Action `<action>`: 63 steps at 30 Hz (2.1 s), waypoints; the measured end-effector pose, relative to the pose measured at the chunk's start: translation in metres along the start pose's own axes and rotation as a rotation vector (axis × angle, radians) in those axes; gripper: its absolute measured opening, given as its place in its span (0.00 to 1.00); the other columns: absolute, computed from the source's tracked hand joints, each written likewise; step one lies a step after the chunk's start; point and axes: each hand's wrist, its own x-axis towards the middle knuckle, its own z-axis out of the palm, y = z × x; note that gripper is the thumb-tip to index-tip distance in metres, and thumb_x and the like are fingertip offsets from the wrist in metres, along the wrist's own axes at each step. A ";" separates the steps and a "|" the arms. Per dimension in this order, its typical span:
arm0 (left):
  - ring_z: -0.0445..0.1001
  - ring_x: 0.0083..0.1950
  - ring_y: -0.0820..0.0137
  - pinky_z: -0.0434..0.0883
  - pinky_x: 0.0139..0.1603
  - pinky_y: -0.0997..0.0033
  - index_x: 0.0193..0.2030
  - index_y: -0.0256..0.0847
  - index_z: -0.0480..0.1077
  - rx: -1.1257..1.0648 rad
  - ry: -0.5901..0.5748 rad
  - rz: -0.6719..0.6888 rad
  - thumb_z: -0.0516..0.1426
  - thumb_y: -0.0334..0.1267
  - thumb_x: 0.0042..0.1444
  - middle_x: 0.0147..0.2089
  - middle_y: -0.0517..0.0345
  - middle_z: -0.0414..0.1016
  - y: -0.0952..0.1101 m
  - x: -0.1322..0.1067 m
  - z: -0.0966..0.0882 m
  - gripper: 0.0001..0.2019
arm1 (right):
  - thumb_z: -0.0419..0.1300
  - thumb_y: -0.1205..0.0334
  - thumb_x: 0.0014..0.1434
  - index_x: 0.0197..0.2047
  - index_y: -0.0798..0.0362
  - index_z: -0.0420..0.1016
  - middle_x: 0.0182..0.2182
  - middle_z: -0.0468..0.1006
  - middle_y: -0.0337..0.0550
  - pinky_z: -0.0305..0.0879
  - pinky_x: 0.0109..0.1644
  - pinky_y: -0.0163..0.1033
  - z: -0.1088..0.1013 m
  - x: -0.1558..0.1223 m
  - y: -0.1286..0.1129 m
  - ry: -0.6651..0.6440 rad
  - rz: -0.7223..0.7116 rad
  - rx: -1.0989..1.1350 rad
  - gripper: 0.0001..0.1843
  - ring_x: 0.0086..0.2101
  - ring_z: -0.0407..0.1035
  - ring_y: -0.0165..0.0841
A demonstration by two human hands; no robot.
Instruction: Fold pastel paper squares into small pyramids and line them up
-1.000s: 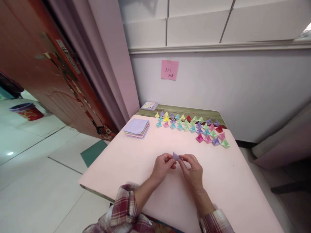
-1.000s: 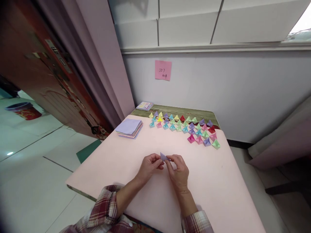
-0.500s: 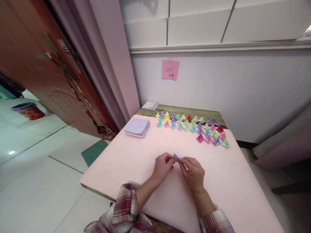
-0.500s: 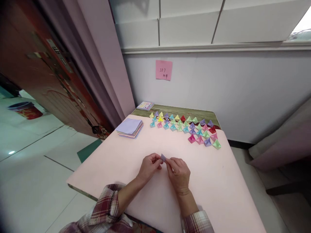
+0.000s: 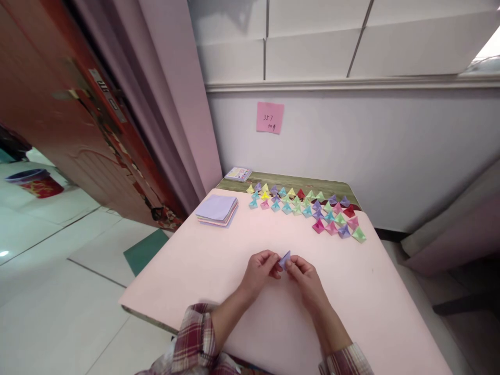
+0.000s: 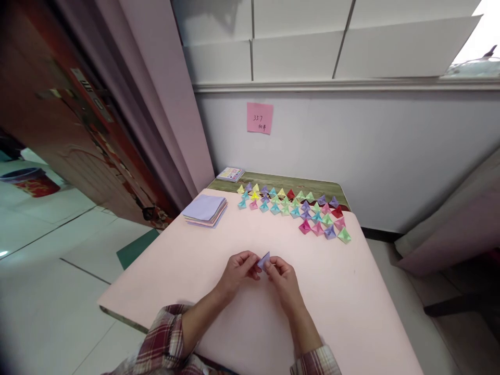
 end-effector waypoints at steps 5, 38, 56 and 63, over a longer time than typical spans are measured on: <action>0.67 0.21 0.76 0.69 0.27 0.73 0.31 0.34 0.70 -0.179 -0.065 -0.127 0.65 0.45 0.45 0.24 0.58 0.72 0.000 0.002 -0.004 0.15 | 0.64 0.50 0.55 0.32 0.52 0.74 0.28 0.71 0.38 0.59 0.35 0.34 0.004 -0.001 -0.003 -0.103 0.088 0.218 0.13 0.29 0.61 0.29; 0.73 0.24 0.71 0.72 0.29 0.69 0.30 0.37 0.64 -0.117 -0.110 -0.185 0.68 0.42 0.41 0.25 0.59 0.73 -0.002 -0.001 -0.009 0.18 | 0.69 0.47 0.47 0.31 0.53 0.70 0.23 0.72 0.37 0.61 0.27 0.33 0.002 -0.001 -0.001 -0.011 0.190 0.138 0.19 0.23 0.64 0.28; 0.74 0.27 0.71 0.71 0.30 0.71 0.30 0.34 0.70 0.006 -0.046 -0.182 0.64 0.44 0.46 0.29 0.52 0.76 -0.006 -0.004 0.000 0.14 | 0.68 0.47 0.48 0.33 0.53 0.73 0.25 0.75 0.40 0.63 0.29 0.36 0.006 0.001 0.002 0.057 0.071 0.078 0.19 0.25 0.67 0.30; 0.75 0.23 0.70 0.73 0.27 0.70 0.29 0.36 0.67 -0.064 0.041 -0.202 0.66 0.46 0.43 0.25 0.53 0.77 -0.002 -0.004 0.003 0.17 | 0.67 0.47 0.49 0.41 0.52 0.75 0.30 0.76 0.41 0.66 0.32 0.38 0.006 0.001 0.001 0.180 -0.051 -0.022 0.21 0.27 0.67 0.30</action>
